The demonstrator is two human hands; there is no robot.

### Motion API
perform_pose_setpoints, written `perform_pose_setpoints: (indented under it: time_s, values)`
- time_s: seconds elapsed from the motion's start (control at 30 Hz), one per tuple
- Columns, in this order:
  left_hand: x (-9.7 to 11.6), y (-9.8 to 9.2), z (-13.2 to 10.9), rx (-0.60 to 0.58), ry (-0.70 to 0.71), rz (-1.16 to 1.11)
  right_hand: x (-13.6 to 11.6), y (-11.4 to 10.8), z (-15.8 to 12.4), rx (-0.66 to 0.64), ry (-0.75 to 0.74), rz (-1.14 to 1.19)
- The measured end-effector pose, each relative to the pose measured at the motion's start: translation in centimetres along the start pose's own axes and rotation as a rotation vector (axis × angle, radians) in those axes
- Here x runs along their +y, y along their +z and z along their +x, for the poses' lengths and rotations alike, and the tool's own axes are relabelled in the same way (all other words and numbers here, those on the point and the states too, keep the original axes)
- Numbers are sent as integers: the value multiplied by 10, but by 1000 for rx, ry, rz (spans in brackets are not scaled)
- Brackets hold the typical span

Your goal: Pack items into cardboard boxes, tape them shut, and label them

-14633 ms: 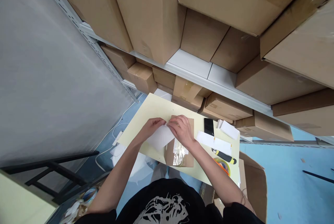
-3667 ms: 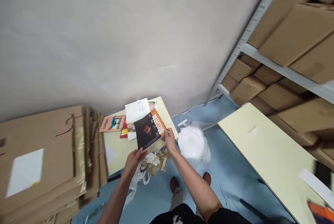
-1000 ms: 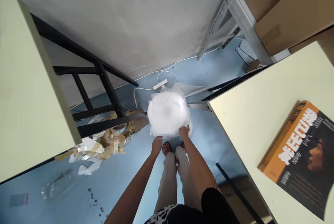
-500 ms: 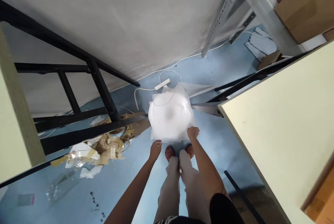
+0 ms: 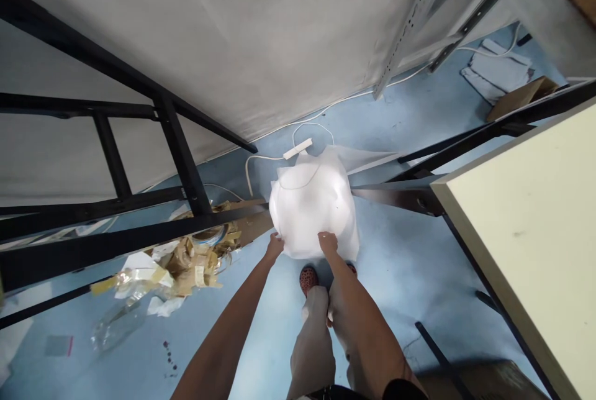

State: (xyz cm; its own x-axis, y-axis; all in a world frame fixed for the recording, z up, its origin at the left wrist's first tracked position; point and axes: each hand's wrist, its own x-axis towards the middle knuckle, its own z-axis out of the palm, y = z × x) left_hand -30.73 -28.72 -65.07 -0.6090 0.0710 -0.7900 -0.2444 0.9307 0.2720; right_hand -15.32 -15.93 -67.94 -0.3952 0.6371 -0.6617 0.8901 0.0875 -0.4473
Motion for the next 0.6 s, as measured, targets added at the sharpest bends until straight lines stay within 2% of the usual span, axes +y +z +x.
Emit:
perform_pose_setpoints:
  time_s: [0.13, 0.23, 0.33, 0.47, 0.6]
  values:
    - [2, -4, -10, -30, 2, -81, 5, -14, 0, 56, 122, 73]
    - [12, -7, -16, -79, 32, -139, 10, -25, -3, 128, 164, 127]
    - [24, -10, -18, -73, 72, -161, 11, -31, -5, 166, 171, 177]
    - [34, -14, -21, 5, 82, -76, 9, -31, -6, 195, 180, 210]
    - [35, -22, -27, 28, 101, 97, 9, -32, -5, 230, 185, 230]
